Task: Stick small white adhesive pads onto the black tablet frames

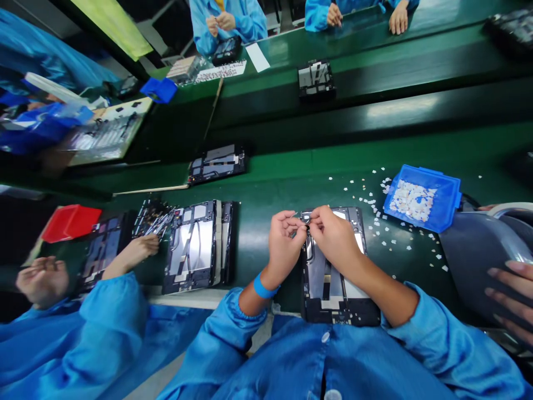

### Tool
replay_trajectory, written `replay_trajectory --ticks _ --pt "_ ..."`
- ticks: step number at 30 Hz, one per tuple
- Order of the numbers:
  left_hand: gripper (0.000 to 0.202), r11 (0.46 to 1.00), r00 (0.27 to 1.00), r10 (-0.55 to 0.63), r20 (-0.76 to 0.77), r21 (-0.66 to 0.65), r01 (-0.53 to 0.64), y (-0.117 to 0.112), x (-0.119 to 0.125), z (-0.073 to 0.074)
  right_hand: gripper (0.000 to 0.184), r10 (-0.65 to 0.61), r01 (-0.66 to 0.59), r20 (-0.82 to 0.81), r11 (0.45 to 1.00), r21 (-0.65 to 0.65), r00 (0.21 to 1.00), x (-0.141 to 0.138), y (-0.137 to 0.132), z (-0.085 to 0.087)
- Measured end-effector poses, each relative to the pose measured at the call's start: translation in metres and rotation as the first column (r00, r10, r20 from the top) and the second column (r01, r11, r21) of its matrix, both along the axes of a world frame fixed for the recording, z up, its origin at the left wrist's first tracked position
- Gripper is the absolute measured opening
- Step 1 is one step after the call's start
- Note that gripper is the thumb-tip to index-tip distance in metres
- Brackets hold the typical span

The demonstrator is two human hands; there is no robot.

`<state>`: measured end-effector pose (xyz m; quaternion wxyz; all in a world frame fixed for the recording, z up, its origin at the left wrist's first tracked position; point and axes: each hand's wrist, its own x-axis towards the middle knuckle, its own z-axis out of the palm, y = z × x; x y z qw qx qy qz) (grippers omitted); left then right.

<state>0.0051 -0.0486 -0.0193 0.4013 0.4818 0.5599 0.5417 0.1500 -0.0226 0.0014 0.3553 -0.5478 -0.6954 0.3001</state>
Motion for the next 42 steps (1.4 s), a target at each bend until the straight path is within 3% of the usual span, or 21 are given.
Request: replay_trajectory --ticks 3,13,18,24,33,36,40,42 --pt "0.041 1.0 1.0 -0.008 0.007 0.012 0.008 -0.001 0.001 -0.001 0.014 -0.015 0.014 -0.002 0.999 -0.051 1.0 0.001 0.002 0.003" --pt "0.042 0.993 0.975 0.024 0.219 -0.119 0.002 0.008 0.003 0.006 0.013 -0.08 0.079 -0.045 0.996 -0.027 0.996 0.018 0.002 0.0" --pt "0.042 0.992 0.979 0.033 0.203 -0.123 -0.008 0.007 0.004 0.007 0.016 0.011 -0.01 -0.023 0.999 0.049 1.0 0.012 -0.002 -0.003" --pt "0.044 0.994 0.99 0.017 0.141 -0.105 -0.002 0.003 0.003 0.001 0.012 0.004 -0.012 0.088 0.996 0.085 0.996 0.002 0.001 -0.003" --pt "0.043 0.997 0.993 -0.001 0.114 -0.071 0.01 0.002 0.003 0.002 0.017 0.029 -0.03 -0.015 0.996 -0.089 0.999 0.003 0.011 -0.003" --pt "0.043 0.995 0.984 0.011 0.178 -0.104 0.008 0.005 0.003 0.004 0.018 -0.054 0.049 -0.05 0.994 -0.096 0.997 0.019 0.014 -0.002" --pt "0.044 0.992 0.977 0.013 0.212 -0.128 0.015 0.008 0.0 0.003 0.021 -0.242 0.242 -0.042 0.97 -0.016 0.969 0.056 0.018 0.011" --pt "0.044 0.992 0.976 0.014 0.216 -0.126 0.014 0.008 0.0 0.003 0.02 -0.266 0.266 -0.01 0.964 0.0 0.964 0.065 0.017 0.017"
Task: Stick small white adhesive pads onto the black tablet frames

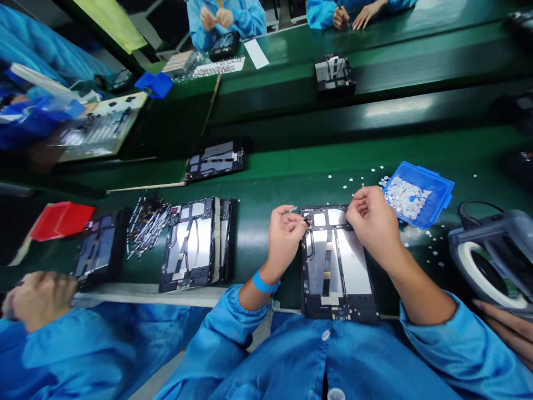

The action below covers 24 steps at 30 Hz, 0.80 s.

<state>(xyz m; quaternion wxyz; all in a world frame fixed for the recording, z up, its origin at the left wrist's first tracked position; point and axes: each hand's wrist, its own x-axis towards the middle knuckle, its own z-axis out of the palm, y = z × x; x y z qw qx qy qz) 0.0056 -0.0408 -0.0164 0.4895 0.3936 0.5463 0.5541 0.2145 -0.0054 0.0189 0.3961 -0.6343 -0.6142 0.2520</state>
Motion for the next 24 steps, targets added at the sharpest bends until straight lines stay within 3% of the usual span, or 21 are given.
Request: replay_trajectory --ticks 3,8,20,24 --pt "0.043 1.0 1.0 0.005 -0.017 0.024 -0.005 -0.002 0.001 0.0 0.02 0.12 -0.12 -0.008 0.992 -0.043 0.993 -0.009 -0.008 0.001" --pt "0.043 0.997 0.994 -0.01 -0.109 0.076 0.019 -0.007 0.004 -0.005 0.019 0.33 -0.332 -0.032 0.941 -0.063 0.943 -0.044 -0.017 -0.011" --pt "0.042 0.993 0.987 -0.028 -0.158 0.113 0.046 -0.009 0.004 -0.008 0.015 0.38 -0.381 -0.027 0.921 -0.076 0.925 -0.054 -0.008 -0.019" --pt "0.042 0.995 0.992 -0.026 -0.126 0.091 0.038 -0.007 0.001 -0.006 0.014 0.369 -0.382 -0.121 0.916 -0.119 0.922 -0.05 -0.006 -0.02"
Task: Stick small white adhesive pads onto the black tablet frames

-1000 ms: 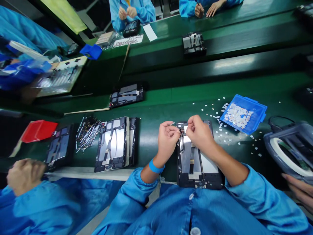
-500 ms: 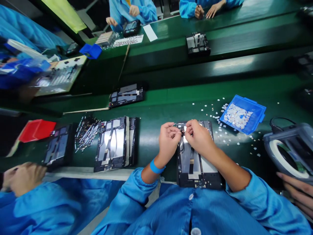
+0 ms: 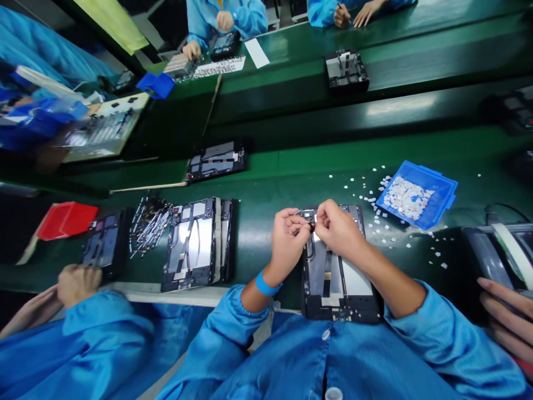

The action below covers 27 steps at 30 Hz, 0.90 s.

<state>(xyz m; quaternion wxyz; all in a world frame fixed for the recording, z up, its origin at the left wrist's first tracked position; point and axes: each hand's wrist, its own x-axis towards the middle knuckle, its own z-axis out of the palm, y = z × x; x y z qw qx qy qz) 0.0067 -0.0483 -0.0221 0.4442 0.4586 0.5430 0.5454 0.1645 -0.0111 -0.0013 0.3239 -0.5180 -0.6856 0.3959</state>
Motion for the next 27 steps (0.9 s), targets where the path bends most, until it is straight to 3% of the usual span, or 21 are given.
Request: replay_trajectory --ticks 2,4,7,8,9,10,12,14,16,19,23,27 --pt "0.042 1.0 0.999 0.02 0.034 -0.025 -0.019 0.003 -0.001 0.001 0.017 -0.074 0.072 -0.094 0.997 -0.026 0.993 0.017 0.005 0.001" --pt "0.041 0.998 0.998 0.035 0.061 -0.044 -0.033 0.005 -0.001 0.002 0.02 -0.259 0.258 -0.127 0.966 -0.019 0.958 0.046 0.014 0.004" --pt "0.041 0.999 0.997 0.025 0.072 -0.048 -0.022 0.006 -0.003 0.003 0.02 -0.614 0.602 0.106 0.789 0.125 0.782 0.092 0.027 0.014" --pt "0.041 0.999 0.997 0.013 0.07 -0.04 -0.011 0.006 -0.004 0.004 0.017 -0.675 0.647 0.189 0.738 0.193 0.713 0.102 0.029 0.017" --pt "0.04 1.0 0.998 0.002 0.062 -0.026 0.0 0.005 -0.007 0.006 0.016 -0.691 0.649 0.238 0.723 0.236 0.683 0.107 0.029 0.02" --pt "0.039 1.0 0.999 -0.005 0.041 -0.007 0.005 0.004 -0.01 0.007 0.015 -0.67 0.624 0.245 0.742 0.244 0.701 0.107 0.028 0.022" --pt "0.036 0.999 0.998 0.017 -0.052 0.051 -0.014 0.003 -0.02 0.009 0.02 -0.534 0.51 0.173 0.844 0.166 0.828 0.092 0.023 0.024" --pt "0.033 0.992 0.976 0.059 -0.209 0.123 -0.033 0.005 -0.032 0.011 0.026 -0.348 0.345 0.081 0.937 0.05 0.934 0.065 0.018 0.024" --pt "0.033 0.985 0.921 0.062 -0.385 0.175 0.007 0.008 -0.042 0.011 0.025 -0.191 0.193 0.055 0.98 -0.047 0.98 0.036 0.016 0.023" --pt "0.039 0.969 0.795 -0.02 -0.606 0.183 0.164 0.012 -0.049 0.009 0.024 -0.079 0.094 0.135 0.99 -0.103 0.988 0.003 0.021 0.023" --pt "0.046 0.932 0.634 -0.086 -0.768 0.164 0.324 0.013 -0.047 0.005 0.026 -0.033 0.071 0.326 0.992 -0.107 0.945 -0.016 0.031 0.025" --pt "0.052 0.912 0.593 -0.114 -0.797 0.153 0.38 0.012 -0.046 0.0 0.028 -0.007 0.059 0.386 0.99 -0.125 0.923 -0.018 0.035 0.027"
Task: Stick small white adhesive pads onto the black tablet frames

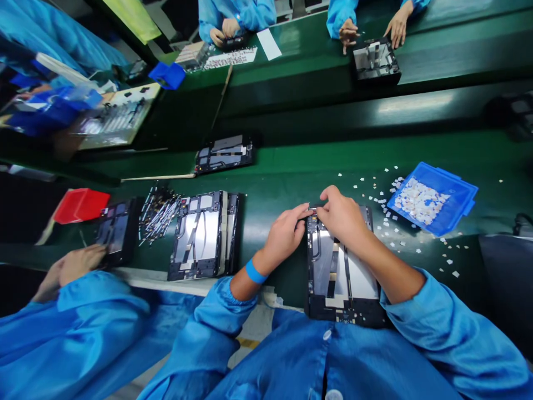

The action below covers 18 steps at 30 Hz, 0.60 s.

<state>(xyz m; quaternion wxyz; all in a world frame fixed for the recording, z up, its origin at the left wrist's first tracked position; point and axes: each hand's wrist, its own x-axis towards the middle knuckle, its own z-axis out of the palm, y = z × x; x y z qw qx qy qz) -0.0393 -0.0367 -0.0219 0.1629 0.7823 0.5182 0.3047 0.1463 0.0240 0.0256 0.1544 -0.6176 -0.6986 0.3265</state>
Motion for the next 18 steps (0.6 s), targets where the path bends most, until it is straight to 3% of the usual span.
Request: replay_trajectory --ticks 11,18 --pt "0.056 0.999 0.999 -0.03 -0.014 -0.032 0.03 0.006 -0.002 -0.001 0.025 0.047 -0.046 -0.015 0.995 0.093 0.999 0.002 0.006 -0.011" --pt "0.052 0.989 0.95 -0.144 -0.278 -0.026 0.143 0.01 -0.006 0.013 0.025 0.065 -0.068 0.036 0.995 0.078 0.997 0.001 0.008 -0.01"
